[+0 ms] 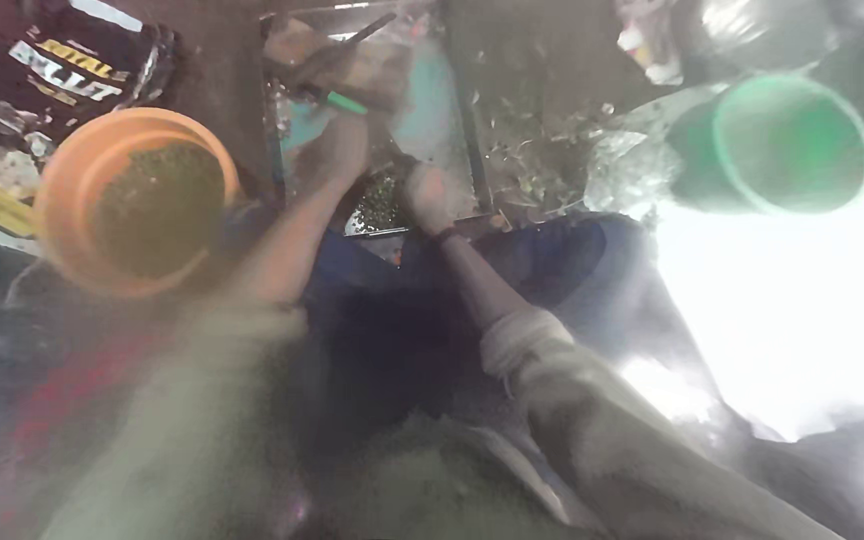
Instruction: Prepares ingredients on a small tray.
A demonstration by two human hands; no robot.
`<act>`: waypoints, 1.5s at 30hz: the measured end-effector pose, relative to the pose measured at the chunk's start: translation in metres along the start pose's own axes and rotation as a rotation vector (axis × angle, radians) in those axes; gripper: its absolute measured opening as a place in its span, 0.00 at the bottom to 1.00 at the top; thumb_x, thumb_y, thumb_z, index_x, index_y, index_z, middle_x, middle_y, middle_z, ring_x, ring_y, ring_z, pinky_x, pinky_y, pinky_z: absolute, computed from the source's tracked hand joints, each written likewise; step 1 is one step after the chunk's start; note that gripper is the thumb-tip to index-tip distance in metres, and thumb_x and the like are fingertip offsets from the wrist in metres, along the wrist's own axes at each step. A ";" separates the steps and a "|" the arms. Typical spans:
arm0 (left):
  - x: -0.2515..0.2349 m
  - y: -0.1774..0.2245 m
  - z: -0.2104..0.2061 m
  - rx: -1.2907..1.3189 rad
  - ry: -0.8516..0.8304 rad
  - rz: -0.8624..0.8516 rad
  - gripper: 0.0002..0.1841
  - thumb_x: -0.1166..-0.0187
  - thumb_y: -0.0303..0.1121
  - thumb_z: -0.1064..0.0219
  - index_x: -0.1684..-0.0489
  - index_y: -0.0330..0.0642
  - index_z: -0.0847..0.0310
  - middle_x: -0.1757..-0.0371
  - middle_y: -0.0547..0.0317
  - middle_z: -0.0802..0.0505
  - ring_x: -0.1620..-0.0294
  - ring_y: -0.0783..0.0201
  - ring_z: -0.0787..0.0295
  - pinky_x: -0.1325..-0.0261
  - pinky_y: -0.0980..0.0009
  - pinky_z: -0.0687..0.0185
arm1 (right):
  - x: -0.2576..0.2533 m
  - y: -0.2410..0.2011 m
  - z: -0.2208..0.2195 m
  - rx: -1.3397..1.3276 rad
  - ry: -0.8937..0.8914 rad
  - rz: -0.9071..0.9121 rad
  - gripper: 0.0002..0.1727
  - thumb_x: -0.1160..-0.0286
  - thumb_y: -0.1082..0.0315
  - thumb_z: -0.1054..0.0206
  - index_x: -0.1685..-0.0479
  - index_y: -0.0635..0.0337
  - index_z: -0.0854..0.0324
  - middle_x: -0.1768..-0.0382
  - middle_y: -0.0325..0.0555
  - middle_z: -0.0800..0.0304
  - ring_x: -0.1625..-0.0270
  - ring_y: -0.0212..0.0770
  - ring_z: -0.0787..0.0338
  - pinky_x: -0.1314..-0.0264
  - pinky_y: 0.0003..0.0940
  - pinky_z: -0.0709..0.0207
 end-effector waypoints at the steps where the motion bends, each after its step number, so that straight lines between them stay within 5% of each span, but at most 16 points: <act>1: -0.017 -0.002 -0.024 0.071 0.005 0.053 0.10 0.21 0.32 0.33 0.54 0.37 0.08 0.46 0.37 0.06 0.41 0.38 0.08 0.39 0.38 0.12 | 0.003 -0.007 -0.005 0.030 -0.020 -0.021 0.21 0.15 0.57 0.40 0.29 0.53 0.16 0.45 0.59 0.06 0.43 0.62 0.06 0.45 0.66 0.14; 3: -0.037 -0.004 -0.033 0.171 -0.178 0.143 0.12 0.24 0.32 0.29 0.48 0.34 0.12 0.38 0.34 0.11 0.35 0.35 0.12 0.37 0.35 0.14 | 0.008 -0.016 -0.014 0.075 -0.032 -0.019 0.21 0.17 0.59 0.39 0.29 0.54 0.18 0.48 0.59 0.05 0.45 0.61 0.05 0.48 0.64 0.13; 6: -0.045 -0.005 -0.038 0.201 -0.193 0.117 0.12 0.28 0.29 0.28 0.49 0.36 0.10 0.40 0.35 0.09 0.34 0.35 0.12 0.36 0.36 0.15 | 0.014 -0.024 -0.017 0.091 -0.037 -0.008 0.21 0.17 0.60 0.39 0.29 0.53 0.18 0.48 0.59 0.06 0.45 0.62 0.05 0.48 0.65 0.14; 10: -0.043 -0.003 -0.031 0.204 -0.199 0.121 0.11 0.25 0.28 0.29 0.50 0.32 0.11 0.39 0.32 0.10 0.33 0.34 0.13 0.33 0.36 0.17 | 0.016 -0.025 -0.011 0.094 -0.054 -0.044 0.16 0.19 0.59 0.37 0.45 0.59 0.13 0.50 0.59 0.06 0.45 0.62 0.05 0.49 0.65 0.14; 14: -0.036 0.004 -0.021 0.186 -0.240 0.178 0.13 0.25 0.29 0.29 0.52 0.24 0.15 0.40 0.29 0.11 0.36 0.33 0.12 0.38 0.37 0.14 | 0.016 -0.024 -0.005 0.075 -0.026 -0.036 0.20 0.15 0.58 0.42 0.32 0.53 0.15 0.46 0.59 0.06 0.43 0.62 0.06 0.46 0.65 0.14; 19: -0.037 0.002 -0.026 0.188 -0.219 0.170 0.10 0.25 0.27 0.29 0.54 0.27 0.13 0.43 0.31 0.09 0.39 0.33 0.10 0.40 0.36 0.13 | 0.013 -0.028 -0.002 0.031 -0.032 -0.011 0.19 0.16 0.56 0.38 0.40 0.60 0.13 0.43 0.61 0.07 0.41 0.62 0.07 0.44 0.66 0.15; 28: -0.037 0.002 -0.031 0.149 -0.184 0.174 0.08 0.22 0.25 0.33 0.53 0.29 0.15 0.44 0.33 0.09 0.41 0.34 0.09 0.44 0.36 0.12 | -0.012 -0.046 0.000 0.133 -0.027 0.096 0.22 0.11 0.57 0.45 0.26 0.50 0.19 0.44 0.56 0.06 0.43 0.60 0.06 0.48 0.63 0.13; 33: -0.040 0.005 -0.026 0.135 -0.211 0.180 0.08 0.24 0.27 0.32 0.55 0.29 0.15 0.47 0.33 0.09 0.43 0.35 0.09 0.46 0.37 0.12 | -0.026 -0.047 -0.005 0.161 -0.037 0.079 0.17 0.16 0.56 0.41 0.45 0.57 0.12 0.48 0.57 0.05 0.44 0.60 0.05 0.49 0.64 0.13; 37: -0.035 0.003 -0.033 0.172 -0.137 0.169 0.12 0.27 0.31 0.29 0.57 0.28 0.13 0.46 0.32 0.08 0.40 0.33 0.10 0.41 0.33 0.15 | -0.021 -0.034 -0.018 0.110 -0.007 0.110 0.20 0.15 0.57 0.41 0.34 0.56 0.15 0.46 0.59 0.06 0.44 0.61 0.05 0.47 0.65 0.14; 39: -0.016 0.010 -0.001 0.193 -0.264 0.183 0.16 0.19 0.31 0.35 0.42 0.27 0.15 0.33 0.32 0.11 0.29 0.34 0.14 0.29 0.37 0.20 | -0.012 -0.028 -0.023 0.119 -0.008 0.113 0.23 0.13 0.59 0.42 0.24 0.53 0.20 0.45 0.60 0.06 0.44 0.62 0.05 0.48 0.64 0.13; 40: -0.024 0.011 0.037 0.186 -0.677 0.187 0.23 0.08 0.34 0.45 0.19 0.31 0.30 0.13 0.36 0.27 0.11 0.39 0.32 0.13 0.43 0.35 | -0.004 -0.024 -0.022 0.124 -0.030 0.104 0.22 0.13 0.61 0.41 0.24 0.55 0.21 0.48 0.62 0.06 0.47 0.64 0.05 0.50 0.65 0.13; 41: -0.019 0.011 0.004 0.169 -0.305 0.167 0.16 0.17 0.32 0.37 0.42 0.29 0.14 0.33 0.33 0.11 0.28 0.36 0.14 0.28 0.39 0.20 | 0.005 -0.018 -0.021 0.136 -0.057 0.095 0.23 0.14 0.62 0.41 0.22 0.54 0.23 0.51 0.62 0.06 0.48 0.65 0.05 0.50 0.65 0.14; 42: -0.030 0.008 -0.018 0.144 -0.174 0.153 0.12 0.22 0.32 0.33 0.56 0.29 0.11 0.44 0.33 0.07 0.38 0.35 0.10 0.37 0.36 0.16 | 0.013 -0.011 -0.023 0.160 -0.074 0.092 0.28 0.16 0.61 0.40 0.16 0.48 0.28 0.52 0.60 0.06 0.48 0.64 0.05 0.51 0.65 0.14; 45: -0.046 0.002 -0.034 0.112 -0.233 0.146 0.10 0.24 0.33 0.31 0.61 0.33 0.10 0.46 0.35 0.08 0.39 0.36 0.10 0.39 0.35 0.15 | 0.031 0.008 -0.024 0.160 -0.102 0.096 0.37 0.23 0.61 0.36 0.09 0.37 0.35 0.54 0.59 0.06 0.50 0.63 0.05 0.54 0.65 0.14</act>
Point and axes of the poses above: each hand's wrist, its own x-axis away from the middle knuckle, its own z-axis out of the back of the hand, y = z × x, the point moved 1 cm from there along -x, towards the middle knuckle
